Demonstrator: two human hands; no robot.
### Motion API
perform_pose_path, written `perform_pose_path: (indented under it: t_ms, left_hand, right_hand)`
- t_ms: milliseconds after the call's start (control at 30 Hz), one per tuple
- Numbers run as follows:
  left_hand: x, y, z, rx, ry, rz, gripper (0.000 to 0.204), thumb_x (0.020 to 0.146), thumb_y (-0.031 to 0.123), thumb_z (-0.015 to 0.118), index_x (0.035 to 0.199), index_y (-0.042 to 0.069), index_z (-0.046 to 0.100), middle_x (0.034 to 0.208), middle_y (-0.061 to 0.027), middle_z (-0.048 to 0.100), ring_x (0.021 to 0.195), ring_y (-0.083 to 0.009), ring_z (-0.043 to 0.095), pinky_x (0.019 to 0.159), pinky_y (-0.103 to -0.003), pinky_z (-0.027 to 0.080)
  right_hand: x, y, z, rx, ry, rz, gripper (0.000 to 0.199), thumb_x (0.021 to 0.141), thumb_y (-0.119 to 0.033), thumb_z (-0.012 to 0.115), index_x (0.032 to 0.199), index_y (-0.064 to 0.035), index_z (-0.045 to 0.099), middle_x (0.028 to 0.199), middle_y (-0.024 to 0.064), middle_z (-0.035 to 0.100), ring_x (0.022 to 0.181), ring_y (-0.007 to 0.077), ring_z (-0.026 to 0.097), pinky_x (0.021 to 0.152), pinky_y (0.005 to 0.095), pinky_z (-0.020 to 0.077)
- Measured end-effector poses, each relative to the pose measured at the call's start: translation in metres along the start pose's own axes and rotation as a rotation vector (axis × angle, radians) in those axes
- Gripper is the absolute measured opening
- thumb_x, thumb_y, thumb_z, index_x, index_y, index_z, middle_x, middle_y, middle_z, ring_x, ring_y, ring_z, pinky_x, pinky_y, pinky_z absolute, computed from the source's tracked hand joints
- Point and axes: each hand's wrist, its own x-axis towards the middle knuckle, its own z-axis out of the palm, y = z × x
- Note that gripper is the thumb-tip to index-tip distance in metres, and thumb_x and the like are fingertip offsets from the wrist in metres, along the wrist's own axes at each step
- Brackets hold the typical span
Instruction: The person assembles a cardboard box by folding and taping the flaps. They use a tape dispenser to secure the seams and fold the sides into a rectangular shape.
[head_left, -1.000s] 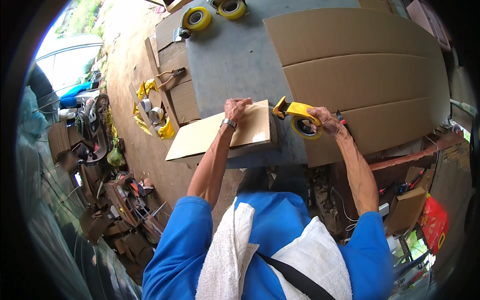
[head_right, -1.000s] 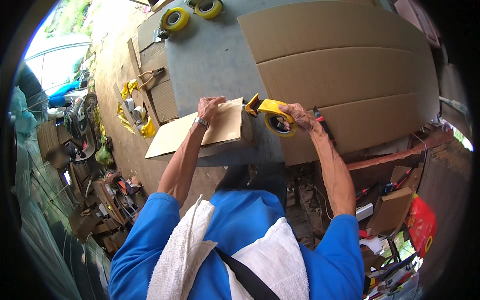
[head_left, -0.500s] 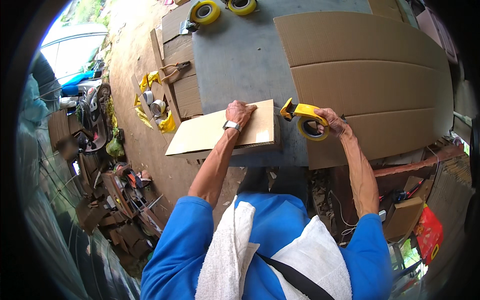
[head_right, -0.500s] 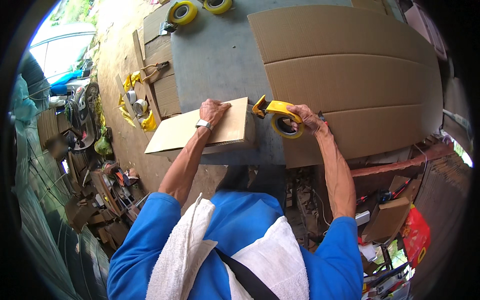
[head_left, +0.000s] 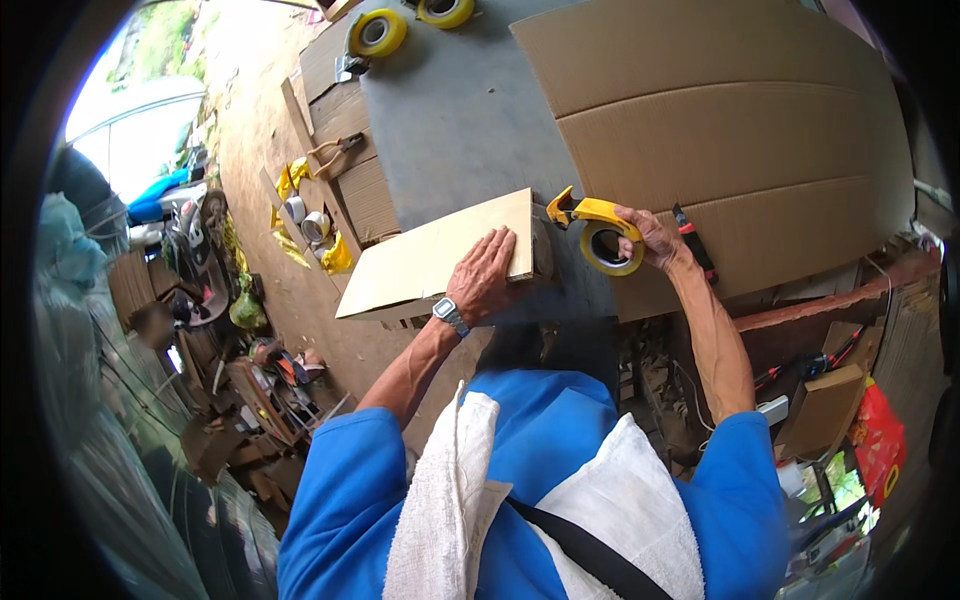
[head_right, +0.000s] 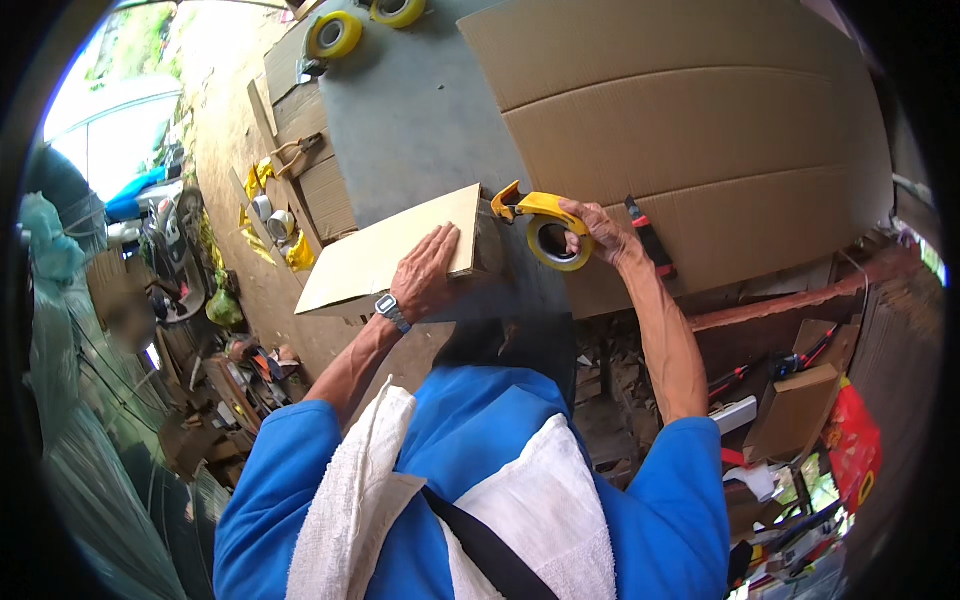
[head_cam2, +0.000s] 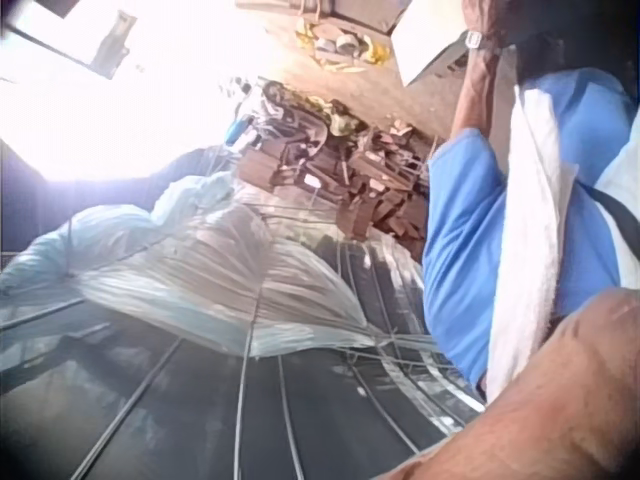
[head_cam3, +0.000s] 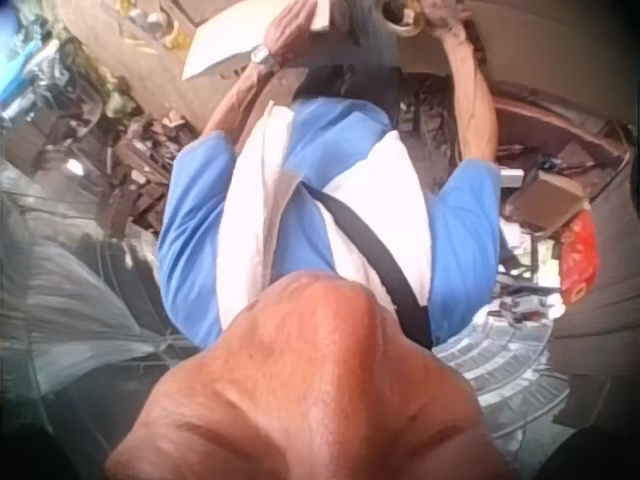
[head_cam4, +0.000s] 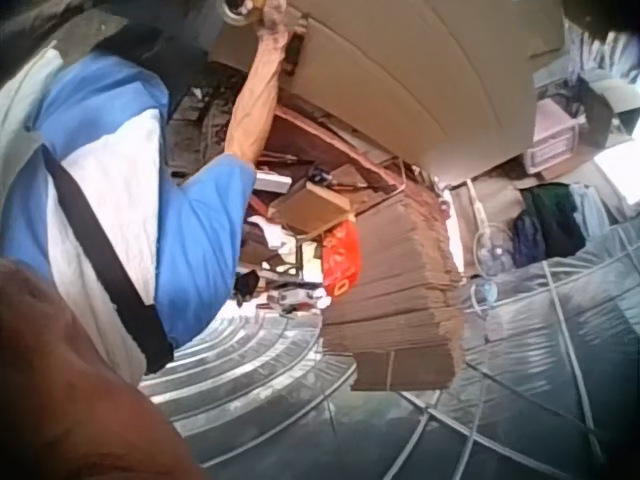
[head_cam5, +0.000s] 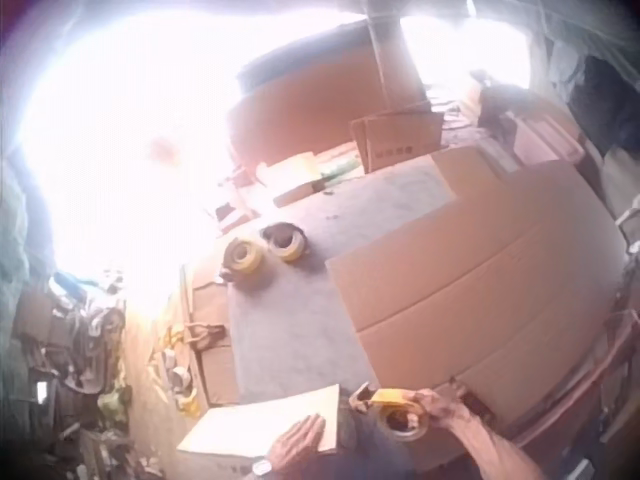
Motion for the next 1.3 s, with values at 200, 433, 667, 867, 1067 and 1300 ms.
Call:
perform_pose_path:
  t_ms: [200, 433, 667, 867, 1067, 1300]
  left_hand:
    - [0.001, 0.0, -0.002, 0.009, 0.09, 0.037, 0.082, 0.074, 0.043, 0.082, 0.133, -0.006, 0.053, 0.137, -0.0264, 0.056, 0.13, -0.0411, 0.053, 0.106, -0.045, 0.046]
    - [-0.001, 0.001, 0.002, 0.015, 0.089, 0.043, 0.086, 0.073, 0.047, 0.084, 0.132, -0.007, 0.054, 0.136, -0.0294, 0.056, 0.128, -0.0397, 0.055, 0.105, -0.044, 0.048]
    - [0.0, -0.003, 0.005, 0.019, 0.148, 0.111, 0.081, 0.074, 0.048, 0.083, 0.127, -0.007, 0.057, 0.131, -0.0301, 0.059, 0.121, -0.0397, 0.06, 0.101, -0.044, 0.051]
    - [0.002, -0.002, 0.009, 0.058, 0.224, 0.136, 0.079, 0.077, 0.052, 0.078, 0.125, -0.008, 0.057, 0.13, -0.0298, 0.059, 0.119, -0.0417, 0.061, 0.098, -0.044, 0.052]
    - [0.006, -0.009, -0.026, -0.023, -0.033, 0.097, 0.079, 0.079, 0.057, 0.074, 0.125, -0.005, 0.058, 0.118, -0.0267, 0.065, 0.096, -0.035, 0.07, 0.076, -0.043, 0.057]
    - [0.157, -0.135, -0.125, -0.298, -0.308, -0.057, 0.075, 0.074, 0.075, 0.07, 0.091, 0.002, 0.077, 0.075, -0.0176, 0.071, 0.075, -0.0236, 0.067, 0.07, -0.038, 0.052]
  right_hand:
    - [-0.073, 0.1, -0.016, 0.196, 0.115, -0.03, 0.049, 0.094, -0.045, 0.065, 0.11, 0.0014, 0.059, 0.06, 0.0033, 0.057, 0.05, 0.0134, 0.058, 0.053, 0.0286, 0.0504]
    - [-0.123, 0.205, 0.015, 0.502, 0.186, -0.03, 0.047, 0.097, -0.046, 0.061, 0.113, -0.0016, 0.058, 0.056, 0.0024, 0.055, 0.048, 0.0153, 0.055, 0.059, 0.0332, 0.0529]
    - [-0.142, 0.26, 0.057, 0.601, 0.193, -0.043, 0.054, 0.097, -0.047, 0.06, 0.125, -0.0007, 0.057, 0.057, 0.0018, 0.054, 0.051, 0.0146, 0.057, 0.059, 0.0325, 0.0534]
    - [-0.056, 0.169, 0.077, 0.093, 0.168, 0.178, 0.044, 0.1, -0.038, 0.056, 0.124, -0.0012, 0.064, 0.067, -0.0003, 0.059, 0.054, 0.0072, 0.053, 0.05, 0.0242, 0.0455]
    - [-0.049, 0.183, 0.125, -0.187, 0.143, 0.155, 0.05, 0.094, -0.036, 0.065, 0.127, 0.0012, 0.061, 0.08, 0.0053, 0.067, 0.062, 0.0141, 0.059, 0.057, 0.0288, 0.049]
    - [-0.1, 0.217, 0.108, 0.008, 0.415, 0.185, 0.038, 0.098, -0.036, 0.062, 0.094, 0.0013, 0.066, 0.058, 0.0074, 0.058, 0.047, 0.0163, 0.056, 0.049, 0.0302, 0.0486]
